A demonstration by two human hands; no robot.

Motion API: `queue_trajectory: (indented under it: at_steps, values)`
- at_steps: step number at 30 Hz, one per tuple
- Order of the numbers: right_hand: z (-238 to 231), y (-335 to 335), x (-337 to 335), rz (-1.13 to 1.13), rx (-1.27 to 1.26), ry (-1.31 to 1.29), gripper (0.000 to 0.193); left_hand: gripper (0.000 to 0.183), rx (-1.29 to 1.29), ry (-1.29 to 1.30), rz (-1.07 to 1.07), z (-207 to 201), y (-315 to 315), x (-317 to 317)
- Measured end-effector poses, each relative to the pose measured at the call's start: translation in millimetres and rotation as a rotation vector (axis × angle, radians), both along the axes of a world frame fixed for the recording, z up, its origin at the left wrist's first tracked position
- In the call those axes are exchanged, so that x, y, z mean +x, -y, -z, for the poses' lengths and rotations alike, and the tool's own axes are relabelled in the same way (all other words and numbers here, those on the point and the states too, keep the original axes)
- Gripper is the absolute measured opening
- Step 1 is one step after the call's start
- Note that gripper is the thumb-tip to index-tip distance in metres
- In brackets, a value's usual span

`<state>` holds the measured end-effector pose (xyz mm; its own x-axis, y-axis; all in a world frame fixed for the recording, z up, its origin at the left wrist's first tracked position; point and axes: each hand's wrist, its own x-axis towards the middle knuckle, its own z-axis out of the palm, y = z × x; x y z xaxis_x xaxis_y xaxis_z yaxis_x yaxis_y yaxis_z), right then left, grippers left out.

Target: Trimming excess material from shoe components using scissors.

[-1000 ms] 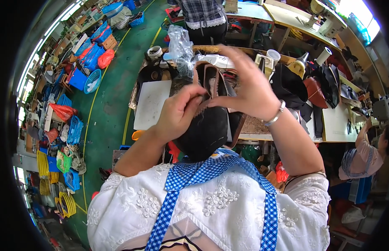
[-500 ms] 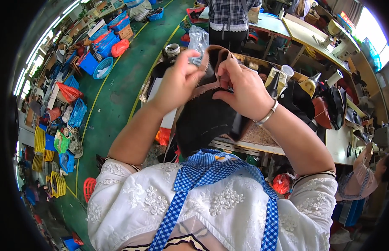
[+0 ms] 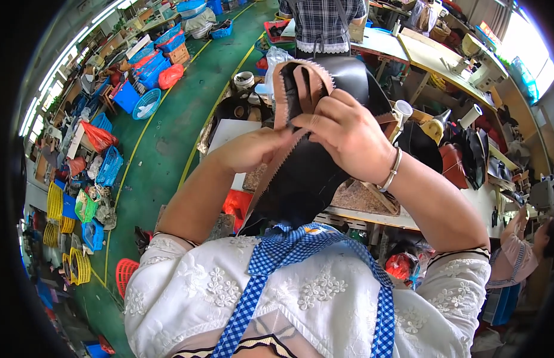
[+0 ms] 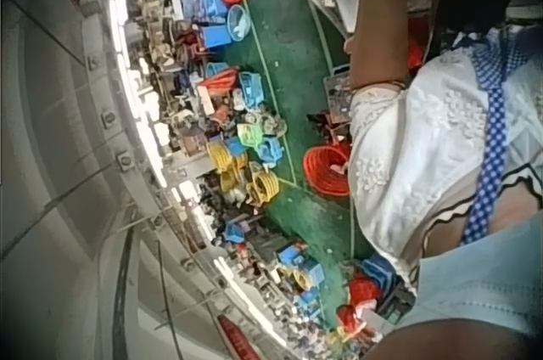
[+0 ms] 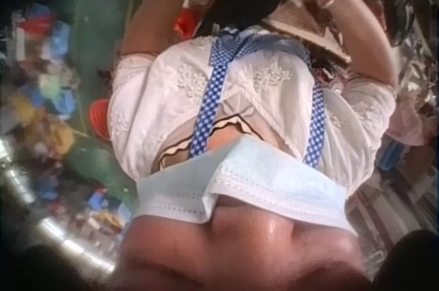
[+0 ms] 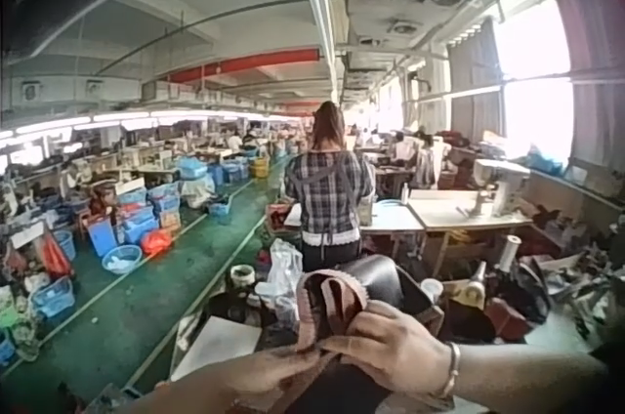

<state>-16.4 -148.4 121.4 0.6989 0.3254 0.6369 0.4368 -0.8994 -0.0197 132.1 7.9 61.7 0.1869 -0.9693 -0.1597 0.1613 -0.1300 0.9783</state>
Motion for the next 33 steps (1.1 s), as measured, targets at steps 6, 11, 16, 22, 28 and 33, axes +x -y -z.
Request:
queue_trajectory:
  at_steps: [6,11,16,22,28,33]
  values:
    - [16,4,-2,0.027,-0.177,0.014,0.023,0.032,-0.087,0.249,-0.087,-2,8,1]
    - [5,-9,-18,0.044,-0.333,0.089,0.017,0.016,-0.26,1.134,-0.626,7,23,30]
    - [17,-14,-49,-0.036,-0.361,0.062,0.016,0.007,-0.315,1.572,-0.958,-22,0,105]
    - [68,26,-103,0.128,-0.167,-0.338,0.022,0.018,0.031,1.87,-1.39,-104,-98,227]
    - [81,3,-107,0.029,-0.277,-0.53,0.016,0.021,-0.426,2.038,-1.234,-162,-100,208]
    - [57,0,-58,-0.09,0.252,-0.453,0.03,0.02,-1.079,1.005,-0.615,-204,-50,110]
